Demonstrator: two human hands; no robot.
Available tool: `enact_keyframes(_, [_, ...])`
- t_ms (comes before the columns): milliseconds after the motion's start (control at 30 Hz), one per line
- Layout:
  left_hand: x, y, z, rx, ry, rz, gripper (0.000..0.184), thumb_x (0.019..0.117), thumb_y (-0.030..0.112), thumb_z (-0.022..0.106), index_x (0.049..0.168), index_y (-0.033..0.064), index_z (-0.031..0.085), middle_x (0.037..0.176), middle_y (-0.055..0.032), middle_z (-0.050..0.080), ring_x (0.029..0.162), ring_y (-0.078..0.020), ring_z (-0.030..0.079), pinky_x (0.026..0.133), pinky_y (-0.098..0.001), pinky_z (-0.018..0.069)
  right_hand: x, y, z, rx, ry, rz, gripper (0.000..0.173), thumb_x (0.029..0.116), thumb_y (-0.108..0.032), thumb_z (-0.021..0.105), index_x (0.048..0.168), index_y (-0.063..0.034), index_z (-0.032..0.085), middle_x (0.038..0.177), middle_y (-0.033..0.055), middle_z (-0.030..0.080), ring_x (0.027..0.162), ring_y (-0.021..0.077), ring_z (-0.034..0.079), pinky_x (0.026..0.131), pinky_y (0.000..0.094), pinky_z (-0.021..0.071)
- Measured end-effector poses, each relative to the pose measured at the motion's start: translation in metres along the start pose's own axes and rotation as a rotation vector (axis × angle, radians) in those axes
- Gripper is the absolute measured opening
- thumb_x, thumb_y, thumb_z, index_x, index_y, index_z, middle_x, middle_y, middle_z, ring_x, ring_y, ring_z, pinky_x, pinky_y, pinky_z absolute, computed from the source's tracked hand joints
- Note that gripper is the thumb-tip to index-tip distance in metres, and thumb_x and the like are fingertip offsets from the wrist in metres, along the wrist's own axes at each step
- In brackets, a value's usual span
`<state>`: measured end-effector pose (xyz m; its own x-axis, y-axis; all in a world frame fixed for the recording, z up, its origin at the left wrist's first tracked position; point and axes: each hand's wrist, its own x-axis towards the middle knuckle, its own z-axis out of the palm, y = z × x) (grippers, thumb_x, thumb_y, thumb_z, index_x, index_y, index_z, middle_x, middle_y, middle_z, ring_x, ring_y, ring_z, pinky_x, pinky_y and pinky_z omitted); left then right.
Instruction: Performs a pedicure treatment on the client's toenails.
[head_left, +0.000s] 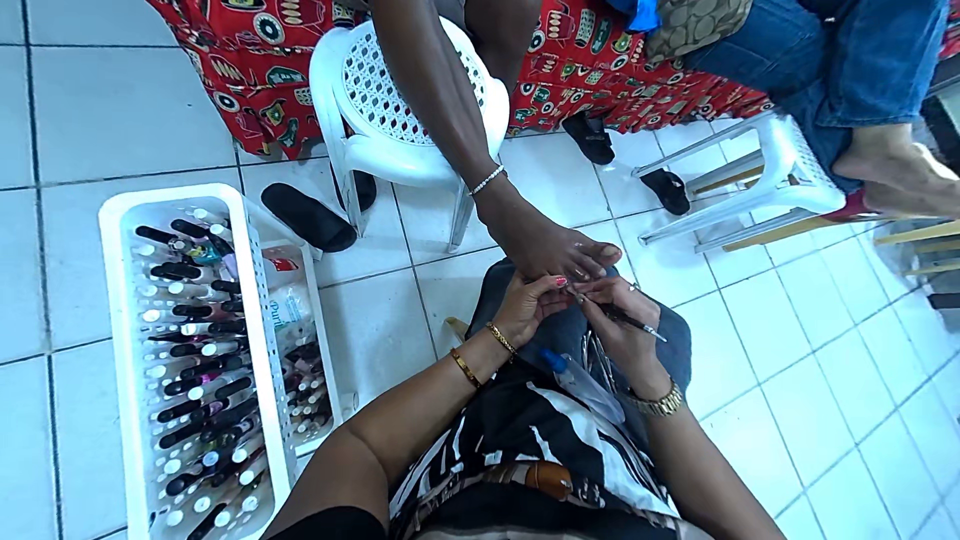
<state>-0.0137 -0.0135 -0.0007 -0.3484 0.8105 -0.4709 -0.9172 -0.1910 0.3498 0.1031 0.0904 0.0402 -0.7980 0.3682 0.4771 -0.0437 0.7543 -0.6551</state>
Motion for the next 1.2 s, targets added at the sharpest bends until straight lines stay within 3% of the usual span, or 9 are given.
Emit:
enact_keyframes(133, [-0.001,0.001,0.001,-0.005,-0.015,0.011,0.027,0.0995,-0.001,0.057,0.122,0.0086,0.047,0.087,-0.0082,0.068,0.074,-0.0179,0.071,0.075,-0.0316,0.0614,0.003,-0.006,-0.004,0.107,0.005,0.106,0.006,0.0861,-0.005,0.067,0.080,-0.0041,0.066,0.093,0.0019,0.074,0.091,0.0041,0.071,0.080,0.0206,0.0594])
enact_keyframes(300, [0.001,0.000,0.000,0.009,0.008,0.009,0.031,0.0985,0.000,0.059,0.124,0.0103,0.046,0.087,-0.0070,0.067,0.072,-0.0172,0.070,0.072,-0.0315,0.0609,0.000,0.003,0.007,0.030,0.069,0.008,0.010,0.0876,-0.004,0.069,0.080,0.0004,0.065,0.092,0.0074,0.074,0.089,0.0058,0.071,0.080,0.0198,0.0580])
enact_keyframes(467, [0.000,0.002,0.001,-0.004,-0.004,0.010,0.029,0.0994,-0.001,0.057,0.124,0.0091,0.046,0.089,-0.0087,0.068,0.075,-0.0187,0.072,0.075,-0.0320,0.0616,0.002,-0.004,0.000,0.144,0.041,0.124,0.005,0.0856,-0.004,0.068,0.081,-0.0058,0.066,0.094,-0.0001,0.074,0.089,0.0036,0.071,0.079,0.0205,0.0598])
enact_keyframes(633, [0.002,-0.002,0.000,0.008,0.005,0.012,0.029,0.0989,0.000,0.058,0.123,0.0102,0.046,0.086,-0.0067,0.067,0.072,-0.0169,0.070,0.071,-0.0313,0.0609,-0.002,0.001,0.004,0.057,0.050,0.059,0.008,0.0872,-0.004,0.068,0.081,0.0000,0.066,0.092,0.0065,0.073,0.089,0.0063,0.071,0.079,0.0215,0.0592])
enact_keyframes(800, [0.000,0.001,0.001,0.003,-0.014,0.008,0.026,0.0993,0.000,0.057,0.120,0.0103,0.047,0.086,-0.0062,0.068,0.073,-0.0166,0.071,0.072,-0.0310,0.0617,0.000,-0.003,0.002,0.156,0.074,0.124,0.004,0.0863,-0.004,0.069,0.084,-0.0063,0.068,0.094,-0.0006,0.075,0.089,0.0047,0.072,0.078,0.0225,0.0606])
enact_keyframes(933, [0.002,-0.003,-0.003,0.009,-0.006,0.010,0.031,0.0983,0.000,0.059,0.124,0.0113,0.046,0.087,-0.0065,0.067,0.073,-0.0168,0.070,0.071,-0.0313,0.0609,-0.004,0.001,0.007,0.059,0.068,0.046,0.008,0.0877,-0.004,0.068,0.082,0.0000,0.065,0.092,0.0063,0.073,0.089,0.0060,0.070,0.080,0.0211,0.0587])
enact_keyframes(1100, [0.001,0.000,0.000,0.022,-0.015,0.013,0.031,0.0987,0.001,0.059,0.124,0.0109,0.045,0.088,-0.0066,0.067,0.074,-0.0164,0.070,0.072,-0.0305,0.0612,-0.001,-0.003,0.002,0.078,0.061,0.062,0.004,0.0858,-0.002,0.068,0.082,-0.0014,0.066,0.094,0.0047,0.073,0.090,0.0053,0.071,0.079,0.0201,0.0589])
enact_keyframes(1200, [0.001,-0.002,-0.002,0.023,-0.004,0.014,0.033,0.0984,0.001,0.060,0.125,0.0120,0.045,0.087,-0.0061,0.066,0.072,-0.0157,0.069,0.070,-0.0302,0.0606,-0.003,0.003,0.007,-0.040,0.067,-0.025,0.010,0.0887,-0.004,0.067,0.081,0.0024,0.065,0.093,0.0118,0.072,0.090,0.0095,0.070,0.081,0.0210,0.0575])
